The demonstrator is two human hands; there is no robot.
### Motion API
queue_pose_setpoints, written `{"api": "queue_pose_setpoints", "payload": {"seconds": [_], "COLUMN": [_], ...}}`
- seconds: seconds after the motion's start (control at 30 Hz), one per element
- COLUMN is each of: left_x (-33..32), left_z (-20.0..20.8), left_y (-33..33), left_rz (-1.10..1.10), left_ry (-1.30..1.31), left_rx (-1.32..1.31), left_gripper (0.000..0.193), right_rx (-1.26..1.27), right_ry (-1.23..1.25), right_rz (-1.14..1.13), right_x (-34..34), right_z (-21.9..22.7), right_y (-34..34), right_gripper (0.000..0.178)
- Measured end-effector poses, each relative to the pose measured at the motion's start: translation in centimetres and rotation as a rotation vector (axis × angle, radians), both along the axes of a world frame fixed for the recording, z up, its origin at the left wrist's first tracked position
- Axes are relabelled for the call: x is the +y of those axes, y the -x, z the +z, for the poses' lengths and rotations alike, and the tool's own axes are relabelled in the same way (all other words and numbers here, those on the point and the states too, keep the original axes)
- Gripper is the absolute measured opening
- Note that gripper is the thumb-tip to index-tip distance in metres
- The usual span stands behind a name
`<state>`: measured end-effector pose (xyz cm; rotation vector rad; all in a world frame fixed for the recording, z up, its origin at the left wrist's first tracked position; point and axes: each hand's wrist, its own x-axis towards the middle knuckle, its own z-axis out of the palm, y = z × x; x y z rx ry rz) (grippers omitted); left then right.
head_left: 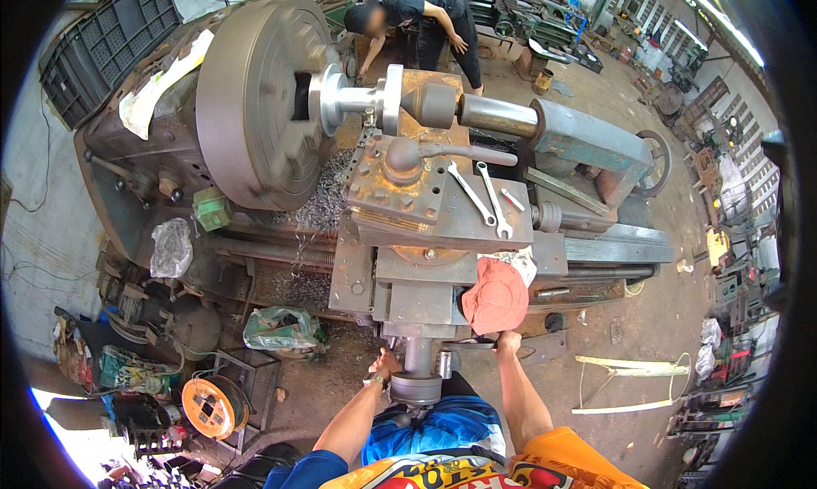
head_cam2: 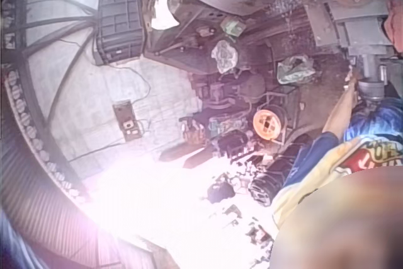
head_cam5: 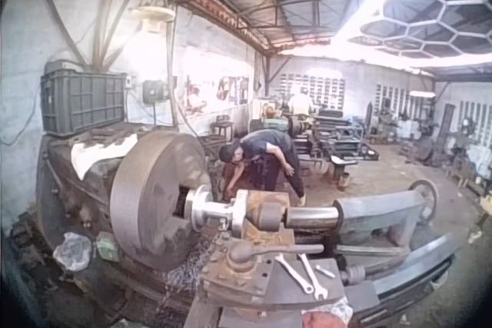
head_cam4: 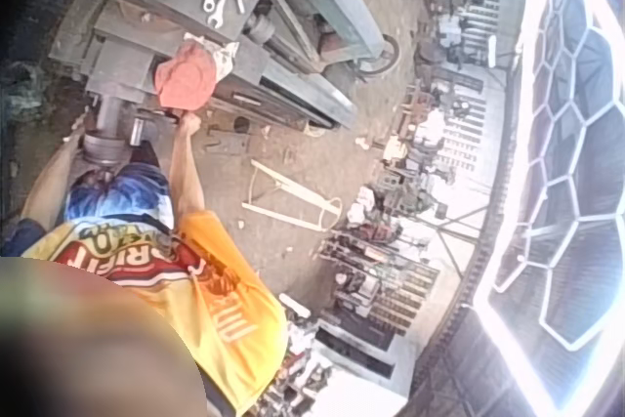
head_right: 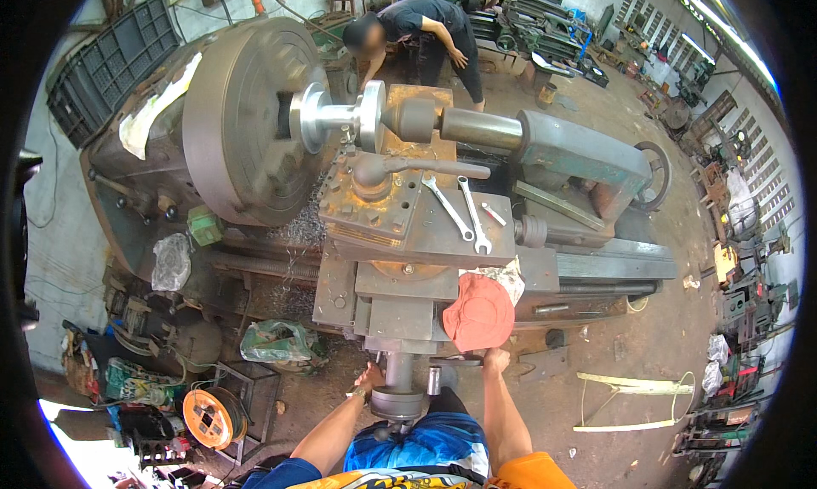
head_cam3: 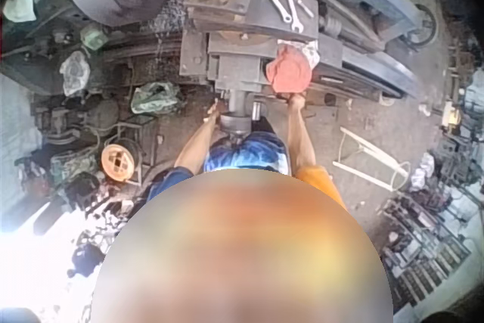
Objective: The person operates a metal lathe, turning a cylindrical workpiece while holding and adjusting the machine's control levers. Metal shavings accumulate on the bed as the lathe runs. The person occasionally wipes the lathe with a red cloth.
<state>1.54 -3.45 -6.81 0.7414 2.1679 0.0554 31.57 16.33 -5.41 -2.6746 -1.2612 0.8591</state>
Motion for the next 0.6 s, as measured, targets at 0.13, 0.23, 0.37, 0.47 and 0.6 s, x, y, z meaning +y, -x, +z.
{"api": "queue_pose_setpoints", "payload": {"seconds": [0.13, 0.23, 0.37, 0.47, 0.6], "left_x": [0.2, 0.2, 0.2, -0.1, -0.3], "left_z": [1.2, 0.4, -0.7, 0.2, 2.4], "left_y": [0.4, 0.6, 0.5, 0.8, 1.1], "left_rz": [-0.064, -0.139, -0.087, -0.076, -0.077], "left_ry": [0.041, 0.040, 0.009, 0.043, -0.022], "left_rx": [0.020, -0.008, 0.057, -0.036, -0.058], "left_gripper": [0.061, 0.062, 0.063, 0.064, 0.064], "right_rx": [0.260, -0.275, 0.226, 0.177, 0.123], "right_ry": [-0.169, -0.070, -0.225, -0.200, -0.204], "right_rz": [-0.296, 0.603, -0.046, 0.034, 0.170], "right_x": [-0.3, -1.0, -1.0, -0.9, -1.1], "right_z": [0.2, 1.2, 1.8, 1.9, 2.1], "right_y": [-0.1, -0.4, 0.2, 0.4, 0.0], "right_gripper": [0.020, 0.026, 0.039, 0.042, 0.042]}}
